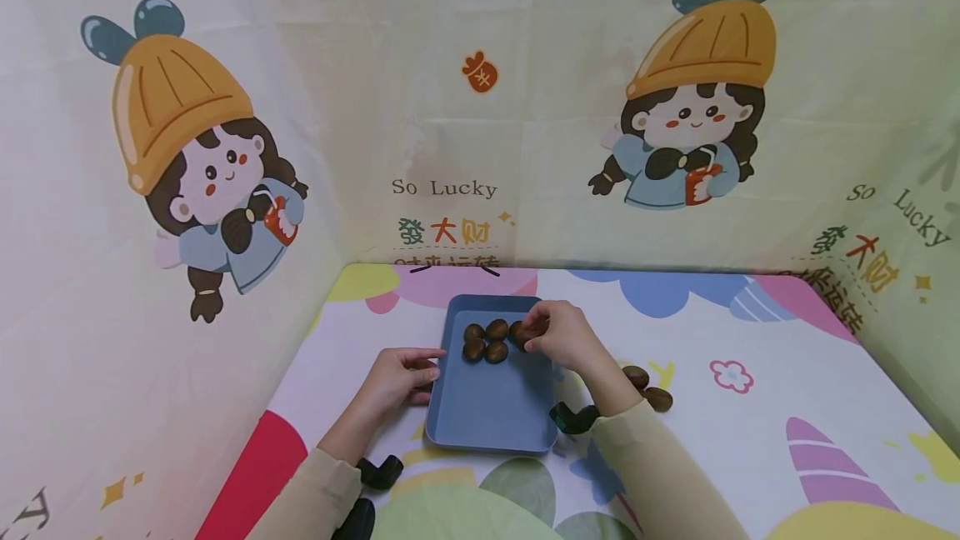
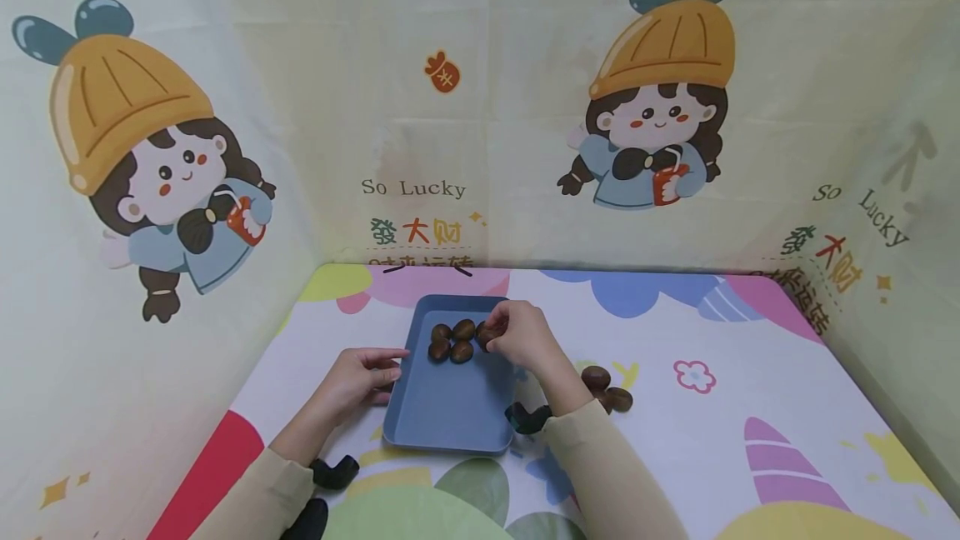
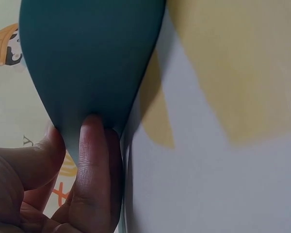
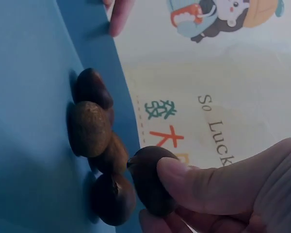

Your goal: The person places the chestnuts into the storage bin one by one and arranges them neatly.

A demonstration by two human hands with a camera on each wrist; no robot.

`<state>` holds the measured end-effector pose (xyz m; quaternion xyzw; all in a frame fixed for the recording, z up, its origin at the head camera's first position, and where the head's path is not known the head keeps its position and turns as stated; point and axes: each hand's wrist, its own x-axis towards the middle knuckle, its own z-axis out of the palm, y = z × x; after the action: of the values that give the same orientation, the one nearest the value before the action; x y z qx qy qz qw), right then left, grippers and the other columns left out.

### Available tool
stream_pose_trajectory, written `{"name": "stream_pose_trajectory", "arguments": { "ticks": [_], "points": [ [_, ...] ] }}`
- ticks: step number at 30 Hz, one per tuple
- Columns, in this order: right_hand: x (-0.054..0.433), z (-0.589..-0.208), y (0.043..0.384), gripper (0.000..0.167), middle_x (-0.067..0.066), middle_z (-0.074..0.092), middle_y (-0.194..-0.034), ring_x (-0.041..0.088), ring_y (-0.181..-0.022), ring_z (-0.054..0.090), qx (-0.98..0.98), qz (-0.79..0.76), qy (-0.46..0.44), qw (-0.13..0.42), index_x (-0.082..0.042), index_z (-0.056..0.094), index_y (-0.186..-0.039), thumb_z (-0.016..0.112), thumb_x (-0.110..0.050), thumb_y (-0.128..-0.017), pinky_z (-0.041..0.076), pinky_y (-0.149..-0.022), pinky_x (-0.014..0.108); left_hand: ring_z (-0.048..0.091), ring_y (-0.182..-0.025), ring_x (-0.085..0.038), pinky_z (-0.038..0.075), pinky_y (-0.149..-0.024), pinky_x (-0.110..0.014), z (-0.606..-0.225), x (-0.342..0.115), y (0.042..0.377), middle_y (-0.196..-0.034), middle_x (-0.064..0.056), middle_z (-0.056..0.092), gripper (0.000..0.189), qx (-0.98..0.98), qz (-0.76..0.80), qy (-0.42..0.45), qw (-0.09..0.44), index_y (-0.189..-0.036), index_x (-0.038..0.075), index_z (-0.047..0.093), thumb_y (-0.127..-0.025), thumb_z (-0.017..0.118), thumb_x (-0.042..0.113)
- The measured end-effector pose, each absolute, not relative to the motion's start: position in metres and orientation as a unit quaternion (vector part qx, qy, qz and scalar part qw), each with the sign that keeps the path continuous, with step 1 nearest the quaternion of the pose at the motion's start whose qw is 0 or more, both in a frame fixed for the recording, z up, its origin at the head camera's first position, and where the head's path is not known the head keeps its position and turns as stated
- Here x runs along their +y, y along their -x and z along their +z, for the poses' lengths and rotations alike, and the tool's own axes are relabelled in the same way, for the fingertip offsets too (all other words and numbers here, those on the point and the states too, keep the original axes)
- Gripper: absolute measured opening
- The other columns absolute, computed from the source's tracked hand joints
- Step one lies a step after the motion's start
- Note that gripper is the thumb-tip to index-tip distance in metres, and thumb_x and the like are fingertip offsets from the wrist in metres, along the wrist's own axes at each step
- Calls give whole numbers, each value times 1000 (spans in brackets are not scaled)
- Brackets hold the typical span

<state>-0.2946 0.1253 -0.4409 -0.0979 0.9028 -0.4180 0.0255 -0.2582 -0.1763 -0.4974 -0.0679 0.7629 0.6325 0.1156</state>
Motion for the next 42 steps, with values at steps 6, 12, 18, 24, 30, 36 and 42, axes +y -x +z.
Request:
{"name": "stream_pose_trajectory", "arguments": {
  "ticks": [6, 12, 18, 24, 30, 36, 42],
  "points": [
    [116, -449, 298, 23, 2, 75, -90, 17, -83, 65, 923, -369, 112, 17, -12, 75, -94, 91, -2, -80, 59, -75, 34, 74, -74, -16, 68, -66, -35, -499, -178, 258, -105, -14, 74, 32, 762, 633, 63, 119, -128, 5, 79, -97, 76, -2],
    [110, -450, 300, 24, 0, 72, -85, 18, -82, 62, 936, -332, 118, 9, -14, 75, -91, 92, -3, -79, 56, -75, 34, 74, -75, -16, 68, -66, -35, -498, -178, 257, -106, -15, 74, 33, 765, 629, 62, 122, -129, 4, 78, -97, 75, -2],
    [105, -447, 299, 24, 1, 69, -84, 20, -82, 60, 946, -302, 117, 12, -14, 74, -90, 92, -3, -79, 54, -72, 35, 75, -74, -16, 68, -67, -36, -496, -177, 258, -104, -14, 74, 32, 763, 632, 66, 120, -127, 7, 80, -97, 76, -2],
    [101, -448, 300, 24, 0, 69, -83, 20, -80, 60, 956, -271, 114, 9, -14, 73, -87, 92, -2, -77, 54, -73, 36, 75, -74, -16, 68, -67, -36, -496, -178, 258, -105, -14, 75, 32, 766, 629, 67, 119, -127, 7, 80, -96, 76, -1],
    [99, -449, 302, 24, -1, 70, -83, 20, -80, 60, 958, -261, 115, 12, -14, 73, -85, 91, -2, -77, 55, -73, 36, 74, -73, -16, 68, -66, -36, -496, -178, 258, -104, -13, 75, 32, 761, 633, 68, 122, -127, 7, 80, -96, 76, -2],
    [98, -447, 303, 24, -2, 71, -83, 20, -79, 60, 960, -248, 125, 17, -15, 74, -85, 93, -3, -76, 57, -74, 36, 73, -73, -16, 68, -66, -35, -497, -179, 260, -103, -13, 74, 32, 764, 631, 66, 121, -127, 7, 80, -96, 76, -2],
    [98, -449, 305, 22, -1, 71, -81, 20, -77, 60, 962, -236, 133, 17, -15, 75, -84, 91, -1, -77, 56, -72, 35, 75, -73, -16, 68, -66, -36, -497, -179, 260, -105, -14, 75, 33, 764, 630, 65, 121, -127, 7, 80, -96, 76, -2]
  ]
}}
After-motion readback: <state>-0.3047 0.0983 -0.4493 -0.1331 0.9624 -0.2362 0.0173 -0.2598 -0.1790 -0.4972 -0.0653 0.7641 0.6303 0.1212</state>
